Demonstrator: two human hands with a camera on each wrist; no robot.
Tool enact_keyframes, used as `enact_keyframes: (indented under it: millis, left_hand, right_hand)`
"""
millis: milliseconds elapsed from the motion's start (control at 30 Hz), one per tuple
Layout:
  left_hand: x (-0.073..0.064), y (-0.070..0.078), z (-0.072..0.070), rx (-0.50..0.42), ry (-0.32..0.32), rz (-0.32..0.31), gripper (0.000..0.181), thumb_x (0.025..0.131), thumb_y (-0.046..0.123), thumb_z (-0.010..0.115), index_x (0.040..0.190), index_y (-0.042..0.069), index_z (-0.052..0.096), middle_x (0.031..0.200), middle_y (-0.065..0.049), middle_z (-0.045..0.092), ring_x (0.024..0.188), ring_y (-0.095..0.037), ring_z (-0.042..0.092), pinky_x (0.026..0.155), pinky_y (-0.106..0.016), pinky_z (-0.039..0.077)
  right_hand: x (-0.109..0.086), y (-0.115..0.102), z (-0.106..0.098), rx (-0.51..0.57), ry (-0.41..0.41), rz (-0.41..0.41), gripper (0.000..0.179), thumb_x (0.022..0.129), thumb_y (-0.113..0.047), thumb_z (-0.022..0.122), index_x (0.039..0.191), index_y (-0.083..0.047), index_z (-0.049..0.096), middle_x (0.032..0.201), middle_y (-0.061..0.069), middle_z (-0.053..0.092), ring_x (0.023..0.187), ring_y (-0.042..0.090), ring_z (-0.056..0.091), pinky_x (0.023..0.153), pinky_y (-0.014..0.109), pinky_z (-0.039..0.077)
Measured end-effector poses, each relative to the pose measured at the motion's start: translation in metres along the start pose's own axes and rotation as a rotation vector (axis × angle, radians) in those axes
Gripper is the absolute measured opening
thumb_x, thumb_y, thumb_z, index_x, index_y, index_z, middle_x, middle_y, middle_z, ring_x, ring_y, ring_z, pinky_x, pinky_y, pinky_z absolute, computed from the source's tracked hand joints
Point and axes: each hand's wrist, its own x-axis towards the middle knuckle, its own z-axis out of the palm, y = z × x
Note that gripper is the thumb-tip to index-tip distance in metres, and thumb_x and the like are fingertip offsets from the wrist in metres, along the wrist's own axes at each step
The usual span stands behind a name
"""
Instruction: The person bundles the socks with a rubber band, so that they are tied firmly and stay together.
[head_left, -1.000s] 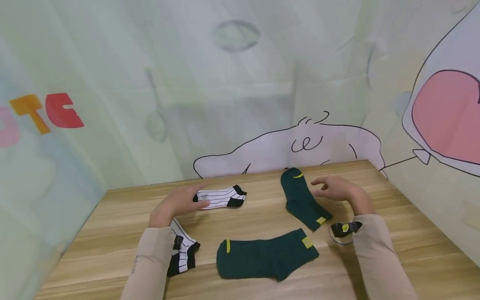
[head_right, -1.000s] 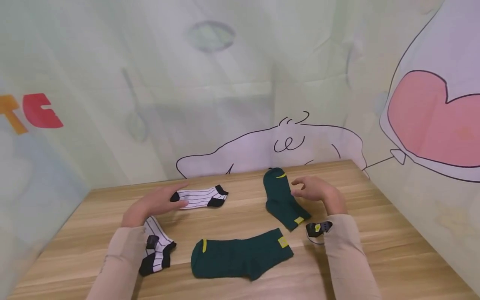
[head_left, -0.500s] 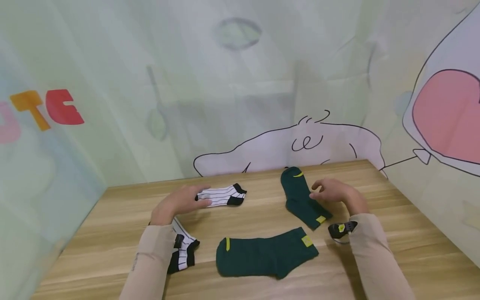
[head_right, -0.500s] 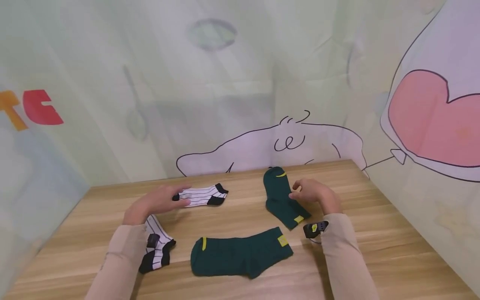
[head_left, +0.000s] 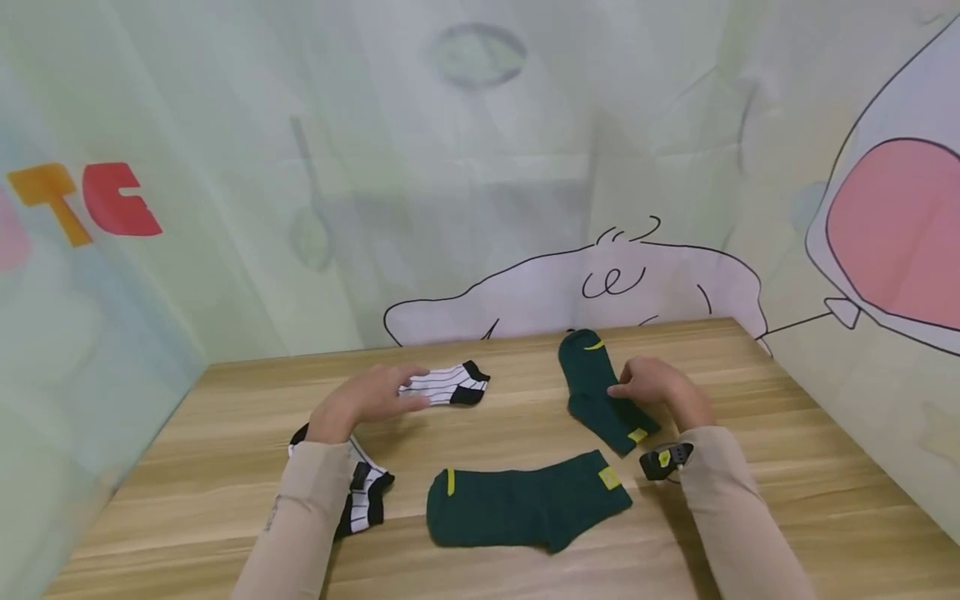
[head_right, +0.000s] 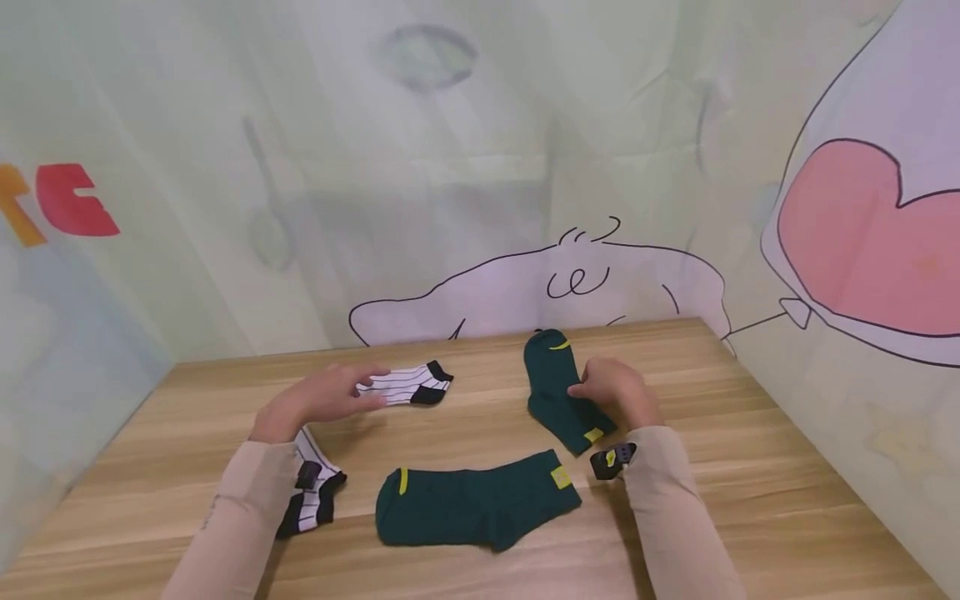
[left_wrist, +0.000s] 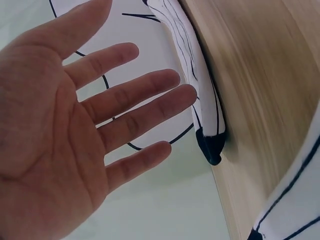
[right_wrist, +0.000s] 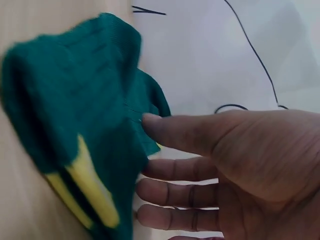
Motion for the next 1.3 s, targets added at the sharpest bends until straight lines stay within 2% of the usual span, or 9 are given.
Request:
enact_keyframes:
  millis: [167,300,400,600,900,1300]
  left_hand:
    - [0.002,0.005,0.001,0.012,-0.024,-0.003,0.056,0.1,0.039,0.059,0.145,0.008,0.049,0.127,-0.019,0.063,0.117,-0.037,0.06,0.098,-0.055,0.046]
    - [0.003,0.008,0.002,0.018,-0.033,-0.006,0.056,0.1,0.04,0.059,0.146,0.009,0.049,0.126,-0.017,0.064,0.117,-0.036,0.06,0.098,-0.055,0.046]
    - [0.003,0.008,0.003,0.017,-0.029,-0.008,0.056,0.1,0.04,0.06,0.146,0.01,0.05,0.127,-0.017,0.064,0.117,-0.036,0.06,0.098,-0.054,0.046]
    - [0.006,0.008,0.007,0.016,-0.036,0.007,0.053,0.1,0.036,0.06,0.145,0.01,0.051,0.13,-0.017,0.063,0.12,-0.035,0.059,0.1,-0.054,0.045]
    - [0.005,0.011,0.006,0.016,-0.039,0.017,0.053,0.101,0.033,0.06,0.146,0.007,0.049,0.132,-0.019,0.061,0.122,-0.036,0.058,0.102,-0.054,0.043]
    - [0.003,0.009,0.004,0.015,-0.038,-0.006,0.054,0.1,0.037,0.06,0.145,0.01,0.051,0.132,-0.017,0.062,0.122,-0.035,0.058,0.102,-0.054,0.044]
  right_hand:
    - [0.003,-0.007,0.007,0.01,-0.005,0.058,0.034,0.095,-0.02,0.068,0.111,0.009,0.06,0.101,0.017,0.063,0.091,0.028,0.06,0.084,0.045,0.051]
    - [0.003,-0.01,0.01,0.013,0.0,0.065,0.028,0.094,-0.017,0.07,0.104,0.005,0.057,0.095,0.013,0.057,0.086,0.026,0.055,0.078,0.04,0.048]
    - [0.005,-0.012,0.01,0.012,0.005,0.042,0.026,0.093,-0.015,0.07,0.103,0.003,0.055,0.094,0.013,0.056,0.085,0.026,0.054,0.076,0.04,0.047]
    - [0.006,-0.014,0.011,0.022,-0.014,0.021,0.031,0.092,-0.013,0.071,0.112,0.005,0.056,0.103,0.016,0.059,0.09,0.028,0.056,0.082,0.044,0.049]
    - [0.008,-0.015,0.013,0.041,-0.018,-0.008,0.027,0.092,-0.009,0.072,0.111,0.0,0.056,0.106,0.017,0.061,0.094,0.028,0.059,0.083,0.045,0.05]
    - [0.006,-0.014,0.009,0.012,-0.001,-0.047,0.025,0.089,-0.004,0.073,0.107,-0.001,0.057,0.1,0.015,0.06,0.089,0.027,0.058,0.078,0.042,0.05]
